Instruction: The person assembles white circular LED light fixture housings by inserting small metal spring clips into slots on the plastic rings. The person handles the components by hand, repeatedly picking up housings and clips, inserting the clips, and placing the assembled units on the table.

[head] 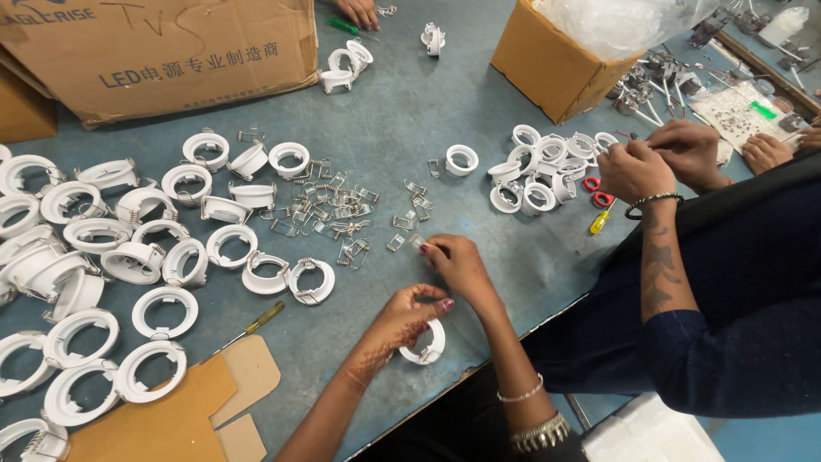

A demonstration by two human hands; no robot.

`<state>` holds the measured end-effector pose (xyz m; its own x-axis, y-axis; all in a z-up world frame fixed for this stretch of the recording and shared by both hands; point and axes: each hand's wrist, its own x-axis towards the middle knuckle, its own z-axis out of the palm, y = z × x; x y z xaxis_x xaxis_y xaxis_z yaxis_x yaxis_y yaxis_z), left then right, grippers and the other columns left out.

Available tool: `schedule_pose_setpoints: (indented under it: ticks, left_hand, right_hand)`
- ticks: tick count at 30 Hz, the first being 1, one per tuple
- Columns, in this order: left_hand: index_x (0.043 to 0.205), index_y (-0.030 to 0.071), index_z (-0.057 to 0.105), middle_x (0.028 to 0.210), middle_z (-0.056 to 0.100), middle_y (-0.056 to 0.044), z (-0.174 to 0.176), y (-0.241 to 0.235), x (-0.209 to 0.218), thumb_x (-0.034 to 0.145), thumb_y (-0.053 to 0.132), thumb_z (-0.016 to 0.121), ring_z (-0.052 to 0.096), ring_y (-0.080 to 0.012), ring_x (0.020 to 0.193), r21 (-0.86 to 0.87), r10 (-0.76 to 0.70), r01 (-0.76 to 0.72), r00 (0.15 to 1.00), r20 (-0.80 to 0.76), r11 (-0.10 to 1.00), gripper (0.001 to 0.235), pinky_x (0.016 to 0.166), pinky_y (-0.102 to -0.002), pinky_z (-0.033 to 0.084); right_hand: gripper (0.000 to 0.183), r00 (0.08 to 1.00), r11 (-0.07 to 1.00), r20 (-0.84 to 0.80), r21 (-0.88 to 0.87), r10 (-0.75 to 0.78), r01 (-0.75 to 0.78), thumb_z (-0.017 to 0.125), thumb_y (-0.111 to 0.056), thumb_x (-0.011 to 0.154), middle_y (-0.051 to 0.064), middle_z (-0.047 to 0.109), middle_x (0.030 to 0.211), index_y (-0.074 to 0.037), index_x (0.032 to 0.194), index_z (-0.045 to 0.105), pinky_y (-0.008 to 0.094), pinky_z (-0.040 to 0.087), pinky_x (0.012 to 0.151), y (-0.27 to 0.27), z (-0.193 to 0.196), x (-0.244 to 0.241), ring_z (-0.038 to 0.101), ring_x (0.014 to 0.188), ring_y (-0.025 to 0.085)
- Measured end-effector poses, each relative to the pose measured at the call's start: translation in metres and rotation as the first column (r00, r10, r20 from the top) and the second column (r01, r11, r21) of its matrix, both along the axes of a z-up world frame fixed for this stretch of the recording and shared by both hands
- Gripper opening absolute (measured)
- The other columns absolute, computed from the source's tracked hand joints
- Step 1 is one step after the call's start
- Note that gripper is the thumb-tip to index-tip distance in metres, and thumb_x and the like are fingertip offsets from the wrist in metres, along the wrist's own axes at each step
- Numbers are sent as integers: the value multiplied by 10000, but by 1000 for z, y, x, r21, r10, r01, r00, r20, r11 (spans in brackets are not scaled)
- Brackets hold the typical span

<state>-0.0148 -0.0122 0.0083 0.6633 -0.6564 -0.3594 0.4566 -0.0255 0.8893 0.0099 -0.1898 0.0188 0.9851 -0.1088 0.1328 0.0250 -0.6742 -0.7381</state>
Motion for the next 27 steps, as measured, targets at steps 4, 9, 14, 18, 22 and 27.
schedule_pose_setpoints:
  ticks: [4,9,14,18,22,27]
  left_hand:
    - [1145,42,669,620,553,44,-7,0,-1,825,364,811,434,-22,427,-35,-80,80,997,-5,996,476,347,-204,321]
    - [1118,67,668,599,523,45,-8,3,0,841,370,795,428,-27,415,2,-67,67,998,-4,998,429,338,-216,317]
    - [1087,69,658,604,532,59,-18,-2,0,859,368,782,415,-28,397,-50,-91,90,996,-11,995,396,334,-221,293]
    - [1072,79,661,590,533,57,-23,-2,2,875,399,789,413,-21,408,-66,-46,46,999,-1,997,397,348,-213,286]
    - [1015,98,628,534,507,38,-15,2,11,898,452,715,411,-48,411,39,229,-231,972,57,972,382,379,-245,283]
    - [968,67,634,528,540,4,12,9,9,964,420,657,445,-52,472,17,301,-320,907,293,947,353,454,-281,326]
  right_hand:
    - [170,995,969,16,225,101,-102,641,-147,983,97,727,862,-45,1081,734,311,550,625,15,12,23,653,678,141]
    - [241,915,957,299,-190,269,-219,698,-40,863,122,696,1072,-56,1099,746,397,532,896,25,16,25,658,1012,295]
    - [248,917,941,288,-277,275,-195,739,-74,823,131,648,1082,-74,1071,738,409,477,929,28,12,18,598,1073,329]
    - [95,911,921,315,-364,265,-142,718,-88,903,85,684,985,-72,993,744,392,512,894,32,15,18,648,1004,309]
    - [149,968,997,242,-24,71,-68,666,-86,944,80,706,958,-34,1054,752,328,540,699,32,34,-2,682,781,229]
    - [163,981,974,109,145,159,-174,603,-38,948,82,688,898,10,1045,725,281,547,610,25,66,-60,687,687,125]
